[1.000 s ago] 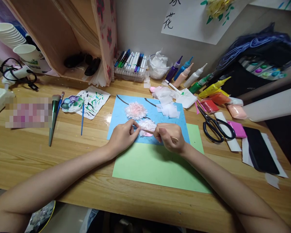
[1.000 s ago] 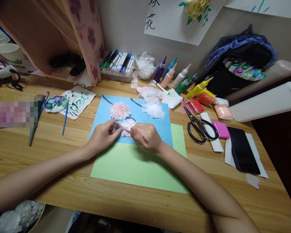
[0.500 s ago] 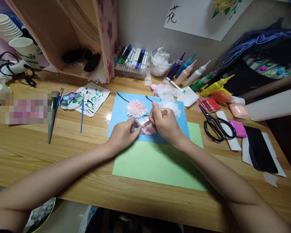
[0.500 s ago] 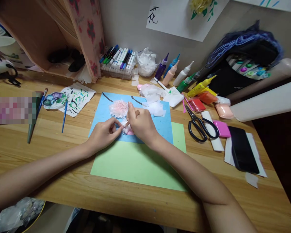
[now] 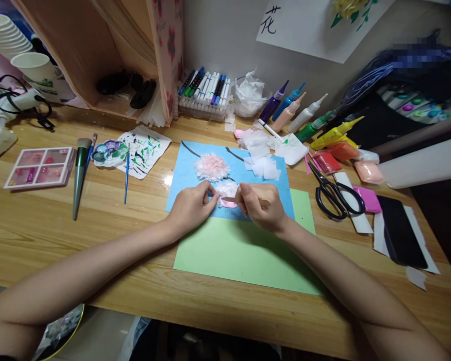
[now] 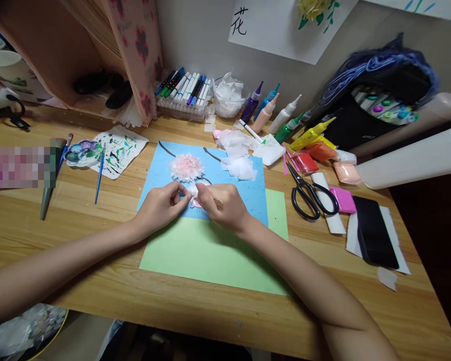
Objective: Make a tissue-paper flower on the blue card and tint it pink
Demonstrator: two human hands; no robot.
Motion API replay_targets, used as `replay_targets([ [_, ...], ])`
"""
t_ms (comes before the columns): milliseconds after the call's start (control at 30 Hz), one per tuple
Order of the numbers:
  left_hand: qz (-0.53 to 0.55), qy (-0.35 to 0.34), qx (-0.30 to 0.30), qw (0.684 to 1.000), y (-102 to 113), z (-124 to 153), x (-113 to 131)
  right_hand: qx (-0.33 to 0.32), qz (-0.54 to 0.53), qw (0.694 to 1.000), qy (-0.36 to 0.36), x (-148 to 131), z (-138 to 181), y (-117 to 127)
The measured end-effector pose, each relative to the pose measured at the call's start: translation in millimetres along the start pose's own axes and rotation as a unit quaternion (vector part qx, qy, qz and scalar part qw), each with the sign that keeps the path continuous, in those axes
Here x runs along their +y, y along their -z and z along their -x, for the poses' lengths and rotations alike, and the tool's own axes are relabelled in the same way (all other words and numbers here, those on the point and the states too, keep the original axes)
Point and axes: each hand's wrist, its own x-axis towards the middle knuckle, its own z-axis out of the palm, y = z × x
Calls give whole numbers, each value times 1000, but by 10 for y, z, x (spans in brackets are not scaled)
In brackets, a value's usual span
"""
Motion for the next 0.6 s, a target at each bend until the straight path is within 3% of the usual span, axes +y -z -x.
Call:
replay_targets([
  [333,-1,1,-4,1000,10,1,8,93,-111,977,-156,0,-74,-65],
  [600,-8,3,-11,1000,19,4,11,58,-83,969,-226,-76,-342,-75],
])
